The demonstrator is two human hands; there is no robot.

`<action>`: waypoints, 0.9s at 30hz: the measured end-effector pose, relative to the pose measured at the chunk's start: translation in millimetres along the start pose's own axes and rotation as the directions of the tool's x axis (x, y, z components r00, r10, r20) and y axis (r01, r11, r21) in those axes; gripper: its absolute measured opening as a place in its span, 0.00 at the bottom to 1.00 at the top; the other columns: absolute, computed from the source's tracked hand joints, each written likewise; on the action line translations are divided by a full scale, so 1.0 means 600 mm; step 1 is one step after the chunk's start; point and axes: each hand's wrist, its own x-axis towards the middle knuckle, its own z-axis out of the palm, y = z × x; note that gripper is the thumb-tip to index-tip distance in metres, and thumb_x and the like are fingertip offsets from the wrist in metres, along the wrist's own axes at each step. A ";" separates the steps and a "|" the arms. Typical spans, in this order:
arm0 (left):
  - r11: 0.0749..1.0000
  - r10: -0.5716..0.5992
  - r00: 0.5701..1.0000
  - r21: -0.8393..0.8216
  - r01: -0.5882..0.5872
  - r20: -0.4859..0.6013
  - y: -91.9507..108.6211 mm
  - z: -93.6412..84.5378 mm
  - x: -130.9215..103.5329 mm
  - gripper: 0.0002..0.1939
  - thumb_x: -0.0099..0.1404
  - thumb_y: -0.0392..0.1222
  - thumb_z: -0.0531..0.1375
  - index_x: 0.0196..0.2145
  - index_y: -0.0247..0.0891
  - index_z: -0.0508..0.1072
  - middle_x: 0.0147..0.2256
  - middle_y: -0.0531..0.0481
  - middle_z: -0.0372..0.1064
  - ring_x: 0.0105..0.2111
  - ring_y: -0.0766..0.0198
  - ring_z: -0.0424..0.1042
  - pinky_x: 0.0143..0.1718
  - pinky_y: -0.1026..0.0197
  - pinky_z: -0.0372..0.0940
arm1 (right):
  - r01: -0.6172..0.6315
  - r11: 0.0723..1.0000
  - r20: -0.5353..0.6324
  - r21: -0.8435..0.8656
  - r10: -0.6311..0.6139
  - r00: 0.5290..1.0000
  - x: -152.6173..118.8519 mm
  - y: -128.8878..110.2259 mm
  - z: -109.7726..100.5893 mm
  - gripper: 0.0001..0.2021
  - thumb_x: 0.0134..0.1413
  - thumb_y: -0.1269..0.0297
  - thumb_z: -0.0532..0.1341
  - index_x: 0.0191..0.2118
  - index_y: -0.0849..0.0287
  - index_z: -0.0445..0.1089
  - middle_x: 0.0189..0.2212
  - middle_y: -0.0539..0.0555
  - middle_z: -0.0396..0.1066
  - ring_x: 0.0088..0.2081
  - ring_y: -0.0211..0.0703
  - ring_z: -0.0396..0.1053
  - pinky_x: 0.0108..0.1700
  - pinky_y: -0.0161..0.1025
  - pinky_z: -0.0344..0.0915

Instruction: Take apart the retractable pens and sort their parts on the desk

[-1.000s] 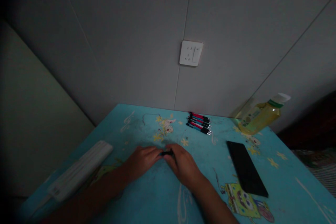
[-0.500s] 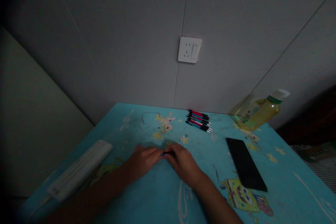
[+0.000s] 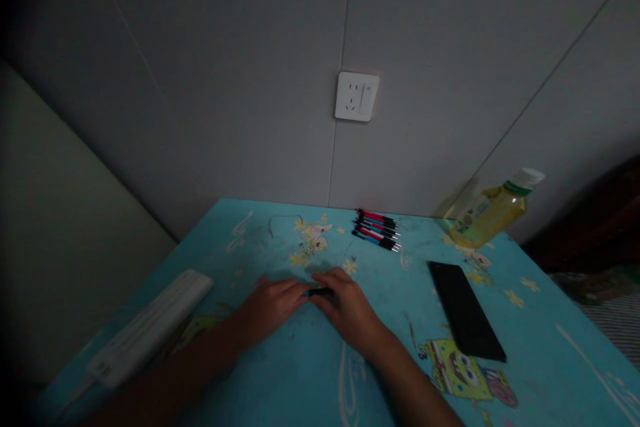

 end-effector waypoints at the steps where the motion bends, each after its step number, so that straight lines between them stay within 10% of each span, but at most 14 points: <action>1: 1.000 0.002 1.000 -0.001 -0.002 0.003 -0.001 -0.001 0.000 0.11 0.74 0.43 0.51 0.44 0.40 0.72 0.35 0.50 0.73 0.35 0.59 0.74 0.37 0.57 0.65 | 0.006 1.000 0.019 0.004 -0.006 1.000 0.000 -0.002 0.000 0.15 0.63 0.59 0.60 0.53 0.54 0.72 0.41 0.55 0.73 0.42 0.45 0.71 0.47 0.41 0.67; 27: 0.957 -0.290 0.953 -0.007 0.290 -0.092 -0.014 -0.013 0.005 0.12 0.71 0.34 0.47 0.44 0.41 0.68 0.35 0.48 0.72 0.32 0.61 0.73 0.33 0.62 0.65 | -0.161 0.981 -0.205 0.112 0.182 0.962 0.008 0.023 -0.022 0.15 0.61 0.56 0.59 0.49 0.57 0.74 0.44 0.57 0.76 0.41 0.48 0.74 0.45 0.44 0.70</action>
